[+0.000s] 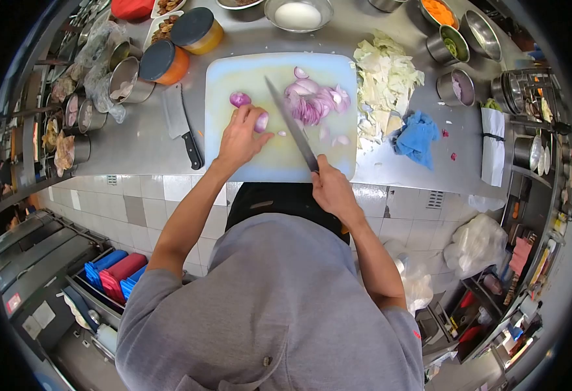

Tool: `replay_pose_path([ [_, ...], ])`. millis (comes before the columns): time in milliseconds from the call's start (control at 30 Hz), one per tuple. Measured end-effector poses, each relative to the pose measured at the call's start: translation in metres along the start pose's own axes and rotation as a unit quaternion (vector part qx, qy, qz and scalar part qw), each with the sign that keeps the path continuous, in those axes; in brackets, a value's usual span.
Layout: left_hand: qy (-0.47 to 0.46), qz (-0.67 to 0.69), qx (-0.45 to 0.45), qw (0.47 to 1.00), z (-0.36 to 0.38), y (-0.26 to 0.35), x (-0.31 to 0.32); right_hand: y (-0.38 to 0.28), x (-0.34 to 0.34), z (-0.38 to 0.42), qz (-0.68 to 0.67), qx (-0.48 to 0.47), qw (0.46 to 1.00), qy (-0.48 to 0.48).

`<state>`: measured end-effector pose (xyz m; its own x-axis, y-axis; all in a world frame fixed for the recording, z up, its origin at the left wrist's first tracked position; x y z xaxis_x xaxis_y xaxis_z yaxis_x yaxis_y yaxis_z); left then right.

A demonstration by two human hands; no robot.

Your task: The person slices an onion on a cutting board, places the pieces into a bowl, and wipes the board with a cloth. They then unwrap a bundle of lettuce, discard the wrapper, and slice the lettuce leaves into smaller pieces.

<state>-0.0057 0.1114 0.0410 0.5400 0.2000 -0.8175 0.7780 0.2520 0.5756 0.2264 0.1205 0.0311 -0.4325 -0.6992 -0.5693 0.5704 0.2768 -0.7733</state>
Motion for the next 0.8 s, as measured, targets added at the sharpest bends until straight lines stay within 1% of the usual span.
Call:
replay_pose_path([
  [67, -0.021, 0.04, 0.004, 0.999, 0.012, 0.002, -0.001, 0.001, 0.011, 0.001, 0.04, -0.038, 0.998, -0.009],
  [100, -0.005, 0.05, 0.008, 0.999, 0.015, -0.002, 0.002, 0.002, 0.017, 0.001, 0.059, -0.057, 0.997, -0.014],
  [167, 0.025, 0.068, 0.013, 0.997, 0.022, -0.013, 0.012, 0.008, 0.016, 0.002, 0.077, -0.069, 0.994, 0.019],
  [200, 0.03, 0.075, 0.013, 0.997, 0.021, -0.01, 0.014, 0.006, 0.013, 0.002, 0.087, -0.076, 0.993, 0.035],
  [267, 0.044, 0.087, 0.012, 0.995, 0.014, -0.001, 0.019, 0.007, 0.006, 0.001, 0.091, -0.05, 0.993, 0.056],
  [300, 0.08, 0.07, 0.035, 0.994, 0.01, 0.006, 0.007, 0.006, 0.001, 0.0, 0.095, -0.037, 0.993, 0.066],
  [367, 0.147, 0.036, 0.084, 0.985, 0.003, 0.021, -0.019, 0.002, 0.001, -0.001, 0.099, -0.046, 0.993, 0.049],
  [467, 0.149, -0.02, 0.032, 0.988, -0.012, -0.007, -0.028, -0.006, 0.001, 0.003, 0.106, -0.05, 0.993, 0.025],
  [567, 0.004, 0.047, 0.128, 0.991, -0.001, 0.015, -0.001, -0.012, 0.004, 0.004, 0.121, -0.052, 0.991, 0.027],
  [667, -0.025, 0.083, 0.092, 0.992, -0.005, 0.015, 0.015, -0.014, 0.007, 0.002, 0.131, -0.031, 0.991, 0.019],
  [800, -0.018, 0.082, 0.098, 0.992, -0.013, 0.02, 0.013, -0.033, -0.001, 0.008, 0.182, 0.001, 0.983, 0.004],
])
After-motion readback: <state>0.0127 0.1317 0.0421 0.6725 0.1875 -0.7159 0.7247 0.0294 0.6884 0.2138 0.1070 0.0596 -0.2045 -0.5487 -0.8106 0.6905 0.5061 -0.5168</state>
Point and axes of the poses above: each hand's wrist, its own z-axis away from the middle knuckle, its own x-axis out of the palm, y = z × x, the point moved 9 cm from there along -z, towards the middle knuckle, and after that the axes turned 10 degrees about -x, right-handed, at the moved point
